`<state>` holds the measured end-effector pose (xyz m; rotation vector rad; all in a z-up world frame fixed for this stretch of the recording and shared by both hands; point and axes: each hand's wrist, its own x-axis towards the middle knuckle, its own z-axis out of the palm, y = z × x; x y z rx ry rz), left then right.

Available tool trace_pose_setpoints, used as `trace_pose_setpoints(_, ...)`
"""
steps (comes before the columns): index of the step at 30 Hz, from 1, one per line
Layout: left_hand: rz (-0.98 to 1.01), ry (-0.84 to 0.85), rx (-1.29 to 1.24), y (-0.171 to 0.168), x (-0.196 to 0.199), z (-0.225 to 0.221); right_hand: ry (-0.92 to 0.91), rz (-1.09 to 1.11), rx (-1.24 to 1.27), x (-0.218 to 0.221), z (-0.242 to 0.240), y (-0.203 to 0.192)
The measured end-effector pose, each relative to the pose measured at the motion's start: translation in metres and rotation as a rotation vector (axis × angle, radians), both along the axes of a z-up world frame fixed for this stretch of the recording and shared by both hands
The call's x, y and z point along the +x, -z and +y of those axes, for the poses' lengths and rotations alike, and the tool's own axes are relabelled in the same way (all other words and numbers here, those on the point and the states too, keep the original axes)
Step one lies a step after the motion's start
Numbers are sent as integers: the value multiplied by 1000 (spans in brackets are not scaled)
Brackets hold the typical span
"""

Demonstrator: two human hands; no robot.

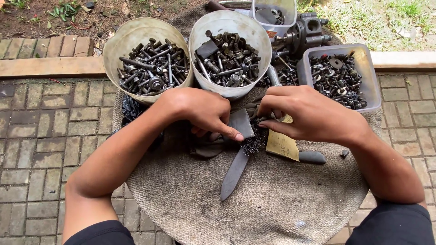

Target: Sanding a small metal component with sandpaper to clean or smooth its surface.

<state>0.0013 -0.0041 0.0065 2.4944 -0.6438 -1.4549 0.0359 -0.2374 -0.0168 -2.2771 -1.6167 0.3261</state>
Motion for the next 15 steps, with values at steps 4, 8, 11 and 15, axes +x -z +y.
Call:
trace_pose_setpoints(4,12,-8,-9,1,0,0,8,0,11,-1,-1,3)
trace_pose_setpoints(8,5,-3,1,1,0,0,-35,-11,41,-2,-1,1)
trace_pose_setpoints(11,0,-6,8,-1,0,-1,-1,-69,53,-3,-2,-2)
trace_pose_setpoints(15,-7,-3,18,-3,-1,-2,-24,-114,71,-14,-1,1)
